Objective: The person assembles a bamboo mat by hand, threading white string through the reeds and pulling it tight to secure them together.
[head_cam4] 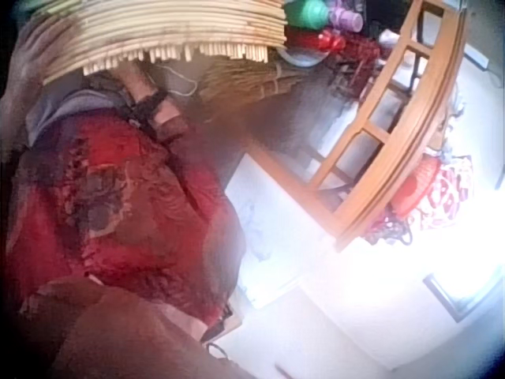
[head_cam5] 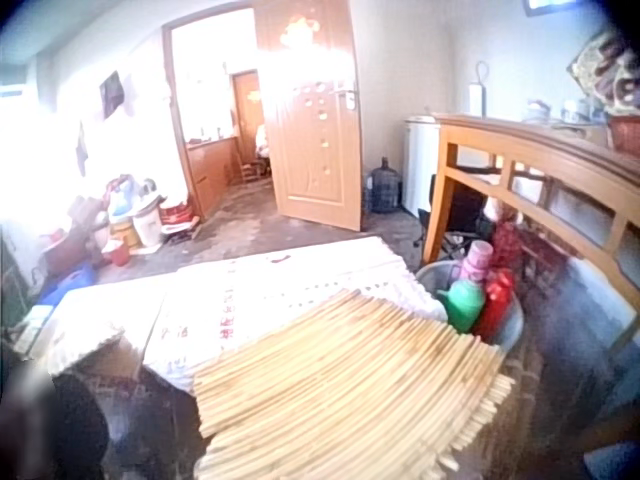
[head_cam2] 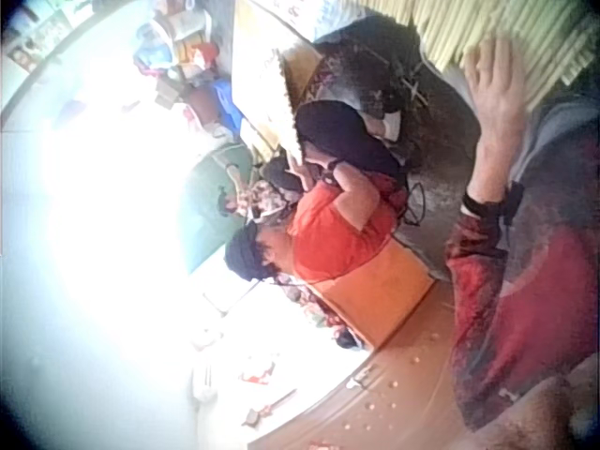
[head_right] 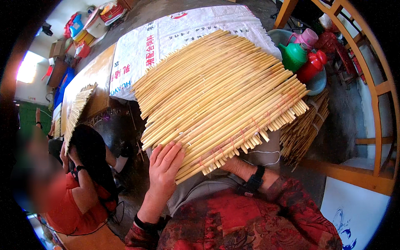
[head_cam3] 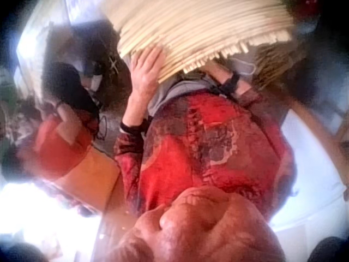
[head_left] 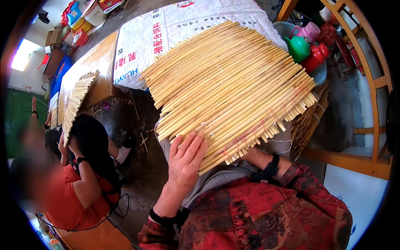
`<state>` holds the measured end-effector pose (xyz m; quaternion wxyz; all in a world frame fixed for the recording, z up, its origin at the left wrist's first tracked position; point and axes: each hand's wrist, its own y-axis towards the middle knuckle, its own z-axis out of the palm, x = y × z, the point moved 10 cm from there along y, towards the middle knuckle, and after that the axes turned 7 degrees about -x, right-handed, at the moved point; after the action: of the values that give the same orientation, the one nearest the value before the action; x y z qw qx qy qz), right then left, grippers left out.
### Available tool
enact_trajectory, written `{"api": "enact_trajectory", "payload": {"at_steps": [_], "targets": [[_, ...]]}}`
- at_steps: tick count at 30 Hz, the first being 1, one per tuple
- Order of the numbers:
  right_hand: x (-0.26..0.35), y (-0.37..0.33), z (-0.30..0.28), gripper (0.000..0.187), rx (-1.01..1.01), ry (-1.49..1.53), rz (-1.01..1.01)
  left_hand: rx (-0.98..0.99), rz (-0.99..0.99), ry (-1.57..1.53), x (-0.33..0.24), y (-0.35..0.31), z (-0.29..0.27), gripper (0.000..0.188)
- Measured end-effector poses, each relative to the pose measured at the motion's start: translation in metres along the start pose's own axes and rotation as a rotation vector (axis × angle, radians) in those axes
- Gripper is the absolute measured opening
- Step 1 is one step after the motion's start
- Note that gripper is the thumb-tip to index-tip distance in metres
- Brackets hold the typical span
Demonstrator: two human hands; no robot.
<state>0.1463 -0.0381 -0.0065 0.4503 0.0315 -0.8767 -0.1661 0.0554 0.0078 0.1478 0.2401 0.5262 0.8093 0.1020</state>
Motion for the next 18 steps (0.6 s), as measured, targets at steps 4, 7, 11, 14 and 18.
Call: {"api": "enact_trajectory", "payload": {"at_steps": [4, 7, 11, 14, 18], "targets": [[0.001, -0.002, 0.001, 0.049, 0.009, -0.014, -0.009, -0.03, -0.004, -0.02, 0.002, -0.001, 0.0, 0.032], [0.004, -0.004, 0.0, 0.049, 0.024, -0.008, -0.004, -0.081, 0.012, -0.043, 0.0, -0.003, -0.004, 0.032], [0.003, -0.003, 0.003, 0.049, 0.093, 0.068, 0.109, -0.15, 0.04, -0.001, 0.0, -0.001, -0.009, 0.03], [0.003, 0.005, 0.007, 0.049, 0.054, 1.158, 0.473, -0.241, 0.121, 0.021, -0.005, 0.0, -0.018, 0.027], [0.011, 0.016, 0.013, 0.043, -0.096, 1.618, 0.721, -0.291, 0.159, 0.017, 0.001, -0.011, -0.021, 0.031]]}}
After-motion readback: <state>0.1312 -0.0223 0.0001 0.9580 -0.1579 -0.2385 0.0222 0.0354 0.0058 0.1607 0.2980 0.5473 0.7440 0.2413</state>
